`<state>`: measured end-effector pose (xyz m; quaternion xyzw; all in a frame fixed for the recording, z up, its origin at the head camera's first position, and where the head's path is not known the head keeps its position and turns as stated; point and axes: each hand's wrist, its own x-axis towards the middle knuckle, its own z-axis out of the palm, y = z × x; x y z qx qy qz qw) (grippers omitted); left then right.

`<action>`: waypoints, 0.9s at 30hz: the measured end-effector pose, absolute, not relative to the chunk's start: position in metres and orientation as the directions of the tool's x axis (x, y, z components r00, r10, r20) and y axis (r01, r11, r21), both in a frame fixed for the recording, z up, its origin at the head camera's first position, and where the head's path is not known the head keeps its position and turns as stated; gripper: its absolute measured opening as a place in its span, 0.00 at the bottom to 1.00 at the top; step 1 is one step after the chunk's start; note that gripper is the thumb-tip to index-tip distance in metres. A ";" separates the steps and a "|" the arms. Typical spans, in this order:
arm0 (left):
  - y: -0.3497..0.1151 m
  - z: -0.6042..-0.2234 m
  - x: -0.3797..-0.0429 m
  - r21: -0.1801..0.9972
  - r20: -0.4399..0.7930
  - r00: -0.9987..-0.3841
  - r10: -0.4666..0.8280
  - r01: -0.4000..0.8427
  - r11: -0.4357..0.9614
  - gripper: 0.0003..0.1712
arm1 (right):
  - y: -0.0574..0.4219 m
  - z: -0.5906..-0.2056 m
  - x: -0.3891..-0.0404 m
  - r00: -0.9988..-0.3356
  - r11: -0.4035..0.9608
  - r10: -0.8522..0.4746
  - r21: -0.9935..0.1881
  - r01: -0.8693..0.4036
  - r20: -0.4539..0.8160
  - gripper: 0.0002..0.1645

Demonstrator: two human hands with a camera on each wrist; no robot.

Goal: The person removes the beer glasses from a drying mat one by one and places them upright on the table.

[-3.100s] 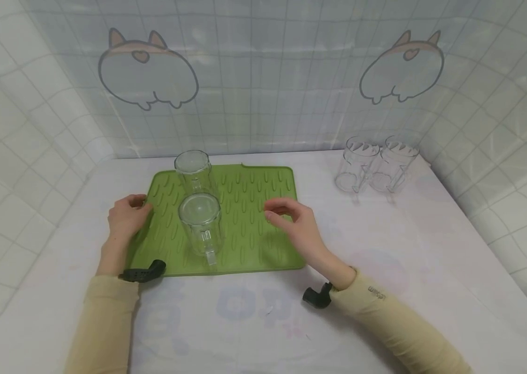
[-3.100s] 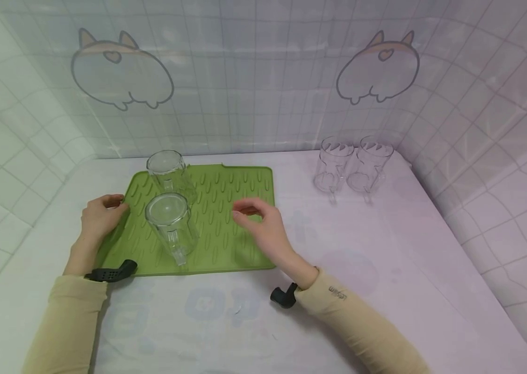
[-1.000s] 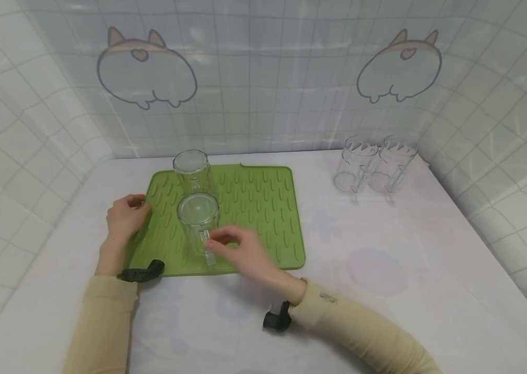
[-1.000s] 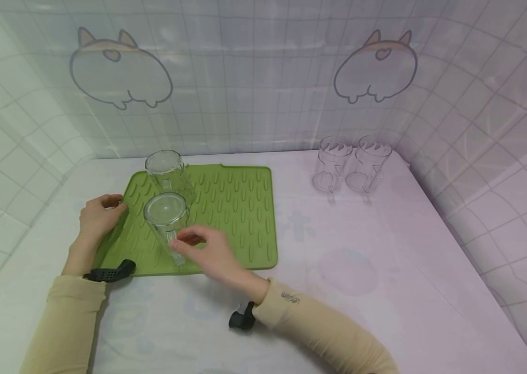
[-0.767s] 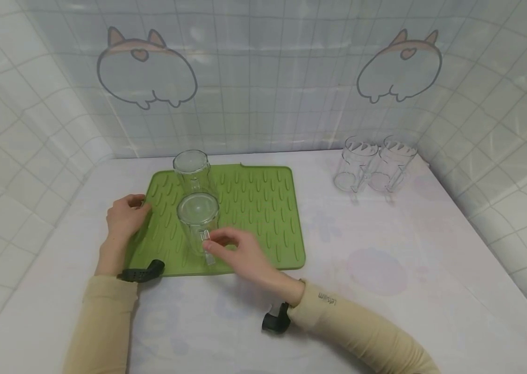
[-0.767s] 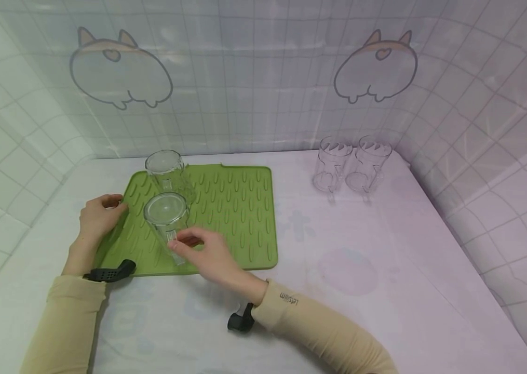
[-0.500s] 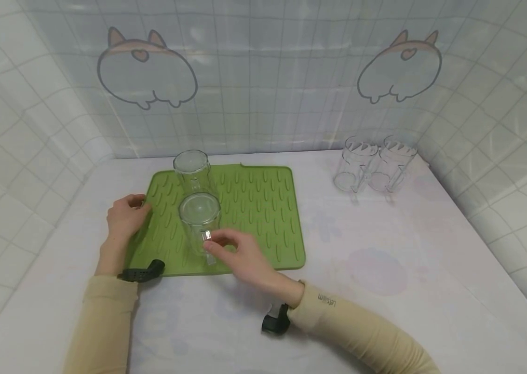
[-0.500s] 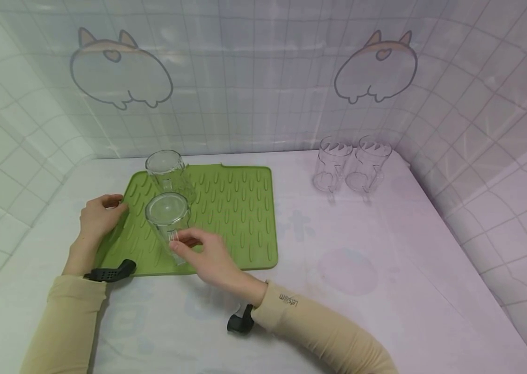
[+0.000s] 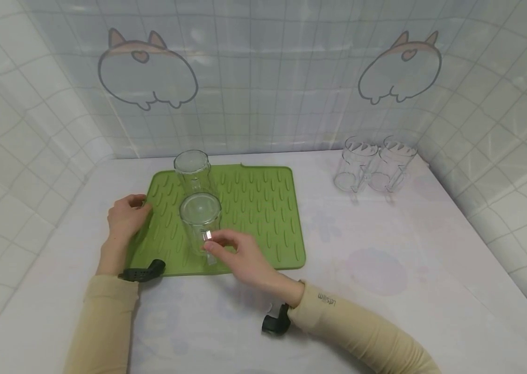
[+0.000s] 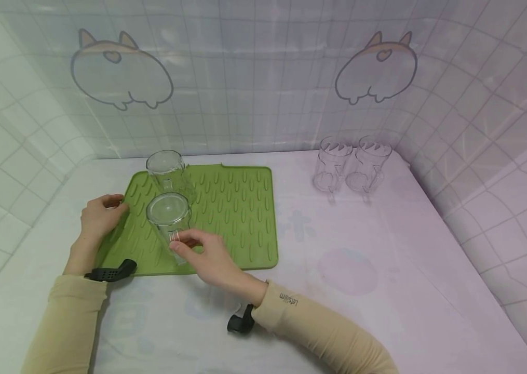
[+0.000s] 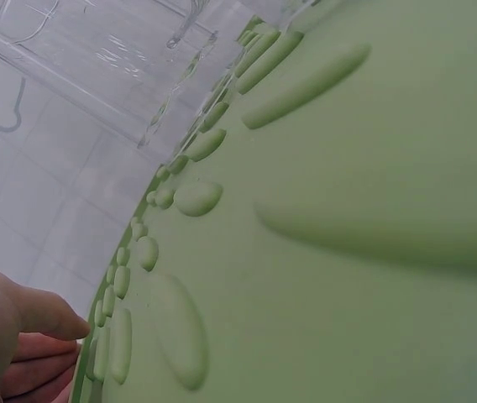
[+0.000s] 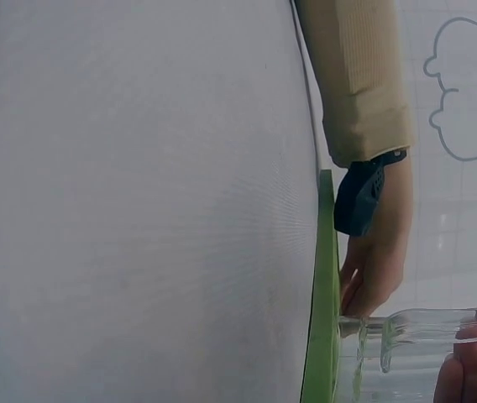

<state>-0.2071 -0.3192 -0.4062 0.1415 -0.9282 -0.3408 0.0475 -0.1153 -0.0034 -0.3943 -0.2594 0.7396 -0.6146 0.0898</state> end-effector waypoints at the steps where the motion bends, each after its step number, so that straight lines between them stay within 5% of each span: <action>1: -0.319 -0.406 -0.207 0.647 -0.007 -0.956 -0.295 -0.229 0.727 0.30 | -0.003 -0.395 -0.115 -0.847 0.107 -0.497 -0.955 -0.275 0.188 0.15; 27: -0.320 -0.408 -0.206 0.640 0.007 -0.958 -0.286 -0.216 0.737 0.30 | -0.003 -0.395 -0.110 -0.850 0.043 -0.501 -0.976 -0.215 0.165 0.13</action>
